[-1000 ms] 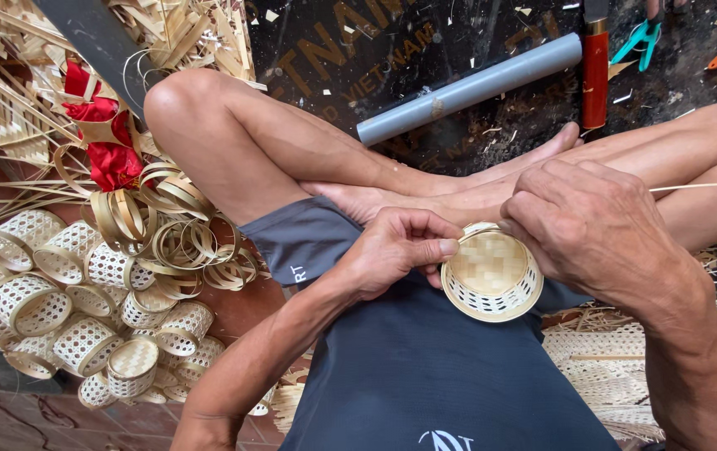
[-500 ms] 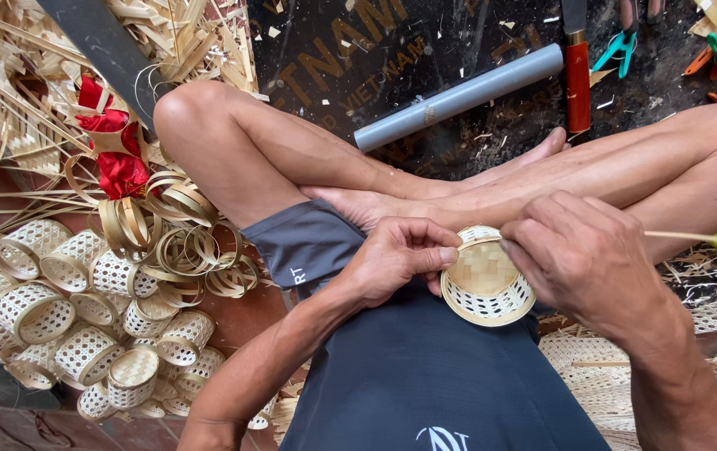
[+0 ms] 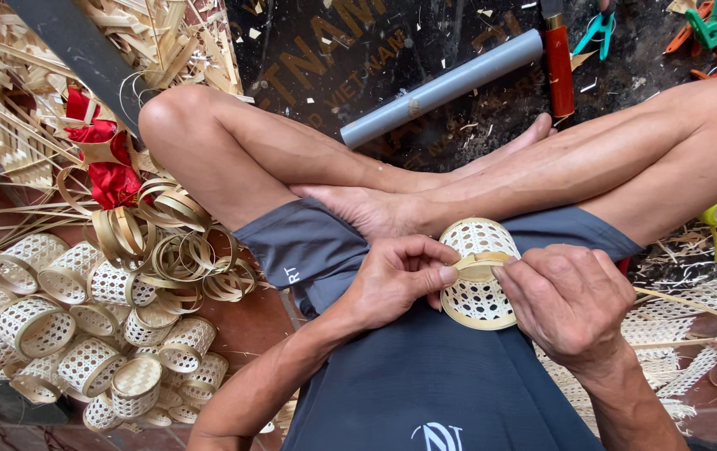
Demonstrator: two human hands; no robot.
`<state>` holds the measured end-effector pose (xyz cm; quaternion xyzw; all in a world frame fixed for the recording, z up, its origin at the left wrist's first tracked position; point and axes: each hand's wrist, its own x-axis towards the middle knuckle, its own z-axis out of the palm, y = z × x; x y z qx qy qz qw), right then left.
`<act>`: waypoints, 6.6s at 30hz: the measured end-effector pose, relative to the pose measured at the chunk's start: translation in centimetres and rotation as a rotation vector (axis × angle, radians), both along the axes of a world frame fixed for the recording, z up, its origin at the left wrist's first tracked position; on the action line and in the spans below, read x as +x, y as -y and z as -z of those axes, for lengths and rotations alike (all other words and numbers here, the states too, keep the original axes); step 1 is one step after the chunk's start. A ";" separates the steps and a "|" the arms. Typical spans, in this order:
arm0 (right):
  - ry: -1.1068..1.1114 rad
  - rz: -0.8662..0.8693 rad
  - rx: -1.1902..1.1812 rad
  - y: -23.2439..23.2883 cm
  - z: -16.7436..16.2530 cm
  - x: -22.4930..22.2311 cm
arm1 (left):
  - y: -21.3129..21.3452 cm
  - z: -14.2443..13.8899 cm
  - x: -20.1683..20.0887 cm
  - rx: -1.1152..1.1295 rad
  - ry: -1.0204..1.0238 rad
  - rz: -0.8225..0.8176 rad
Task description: The person sits on the floor assembling small woven bamboo baskets. They bend and fit thin bamboo strips around the basket rims, press the strips into place, and apply glue from a squeeze bottle to secure the rim of a basket.
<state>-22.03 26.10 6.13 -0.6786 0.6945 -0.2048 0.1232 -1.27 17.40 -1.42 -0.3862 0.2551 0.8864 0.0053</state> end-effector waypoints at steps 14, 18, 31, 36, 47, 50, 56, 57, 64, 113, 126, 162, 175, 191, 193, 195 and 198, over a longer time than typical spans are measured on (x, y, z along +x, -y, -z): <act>-0.009 0.024 0.007 0.4 -0.2 0.2 | -0.1 -0.5 -0.2 -0.077 0.018 0.006; -0.024 0.016 0.025 0.5 -0.2 0.1 | -0.2 -0.4 -0.3 -0.065 0.001 -0.018; -0.138 0.047 0.118 1.9 -1.7 1.0 | 1.0 -1.0 -1.5 -0.220 -0.004 0.077; -0.056 -0.484 0.116 4.7 -4.2 -2.5 | 7.4 0.4 -1.9 -0.710 -0.339 0.478; -0.462 -0.402 -0.224 7.5 1.9 -7.2 | 9.3 5.6 0.5 -0.365 -0.082 0.222; -0.367 -0.446 -0.124 11.8 6.5 -11.5 | 10.0 7.3 1.2 -0.317 -0.127 -0.027; 0.454 -0.203 0.259 14.7 11.8 -8.8 | 11.3 7.5 2.3 -0.482 -0.084 0.115; 0.619 -0.201 0.382 14.3 11.5 -7.5 | 11.0 7.2 2.5 -0.466 -0.087 0.121; 0.500 -0.179 0.895 14.4 8.3 -1.3 | 9.7 6.3 2.7 -0.519 -0.068 0.187; 0.689 0.029 -0.047 8.9 11.2 2.1 | 9.3 8.6 2.0 -0.524 0.117 -0.006; 1.527 0.624 0.440 4.0 14.2 5.3 | 3.3 5.5 1.4 -0.891 0.237 -0.194; 0.261 -0.488 0.543 15.0 10.7 0.3 | 7.1 5.4 1.7 -0.857 0.206 0.065; 0.470 -0.245 0.263 15.1 13.5 -2.4 | 14.9 11.2 0.2 -0.432 0.018 0.100; -0.030 -0.323 -0.022 13.5 12.9 -1.0 | 9.9 10.0 -1.9 -1.686 0.299 0.078; -0.058 -0.338 -0.016 13.1 13.1 -1.1 | 9.4 10.3 -2.3 -1.746 0.270 0.047; -0.076 -0.335 -0.012 12.9 13.4 -1.2 | 9.2 10.6 -2.6 -1.738 0.251 0.066; -0.098 -0.317 -0.054 12.8 13.8 -1.2 | 9.1 11.0 -2.8 -1.768 0.247 0.068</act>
